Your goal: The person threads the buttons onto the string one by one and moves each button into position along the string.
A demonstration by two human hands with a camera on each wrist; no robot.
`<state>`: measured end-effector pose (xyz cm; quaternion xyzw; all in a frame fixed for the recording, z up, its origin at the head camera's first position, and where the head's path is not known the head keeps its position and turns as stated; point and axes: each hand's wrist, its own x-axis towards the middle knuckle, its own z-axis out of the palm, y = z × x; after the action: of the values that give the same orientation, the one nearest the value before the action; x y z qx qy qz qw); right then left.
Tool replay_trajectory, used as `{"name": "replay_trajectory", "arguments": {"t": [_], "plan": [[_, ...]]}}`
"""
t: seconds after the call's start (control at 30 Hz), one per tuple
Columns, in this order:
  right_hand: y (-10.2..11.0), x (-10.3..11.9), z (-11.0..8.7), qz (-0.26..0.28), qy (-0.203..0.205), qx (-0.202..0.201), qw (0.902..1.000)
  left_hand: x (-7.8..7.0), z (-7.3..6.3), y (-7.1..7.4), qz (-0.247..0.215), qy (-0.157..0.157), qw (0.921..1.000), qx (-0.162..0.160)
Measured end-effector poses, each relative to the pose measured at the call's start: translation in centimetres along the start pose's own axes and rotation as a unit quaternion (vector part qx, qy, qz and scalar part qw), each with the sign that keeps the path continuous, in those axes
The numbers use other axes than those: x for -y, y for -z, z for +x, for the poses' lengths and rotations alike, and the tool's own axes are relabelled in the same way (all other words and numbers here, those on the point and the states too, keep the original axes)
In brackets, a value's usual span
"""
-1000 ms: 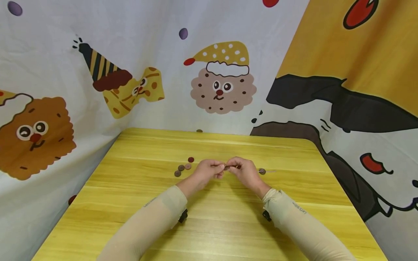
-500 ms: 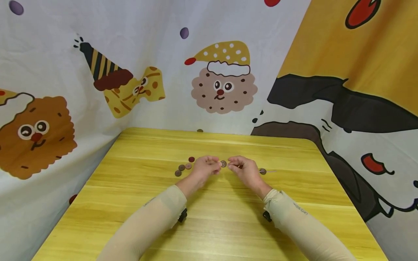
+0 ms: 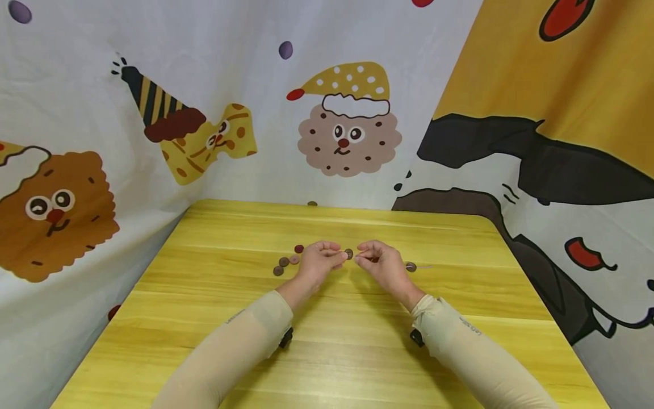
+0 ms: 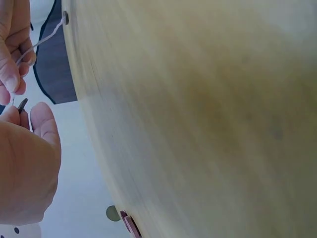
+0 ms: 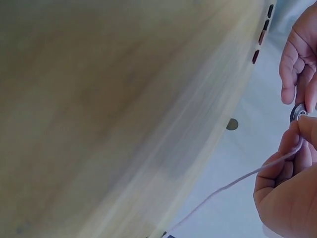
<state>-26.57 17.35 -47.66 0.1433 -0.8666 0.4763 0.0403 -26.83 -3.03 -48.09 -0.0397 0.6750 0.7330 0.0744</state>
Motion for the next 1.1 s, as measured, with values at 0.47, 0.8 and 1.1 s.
{"name": "replay_trajectory", "arguments": {"t": [0.47, 0.8, 1.1], "plan": [[0.0, -0.1, 0.0, 0.001, -0.007, 0.007, 1.0, -0.1, -0.5, -0.5, 0.055, -0.041, 0.9977, -0.002], [0.0, 0.2, 0.0, 0.005, -0.005, 0.018, 0.9998, 0.2, -0.5, -0.8, 0.108, -0.087, 0.9903, 0.007], [-0.1, 0.2, -0.1, -0.015, 0.006, 0.012, 0.9998, 0.1, -1.0, -1.3, 0.205, -0.157, 0.9659, 0.018]]}}
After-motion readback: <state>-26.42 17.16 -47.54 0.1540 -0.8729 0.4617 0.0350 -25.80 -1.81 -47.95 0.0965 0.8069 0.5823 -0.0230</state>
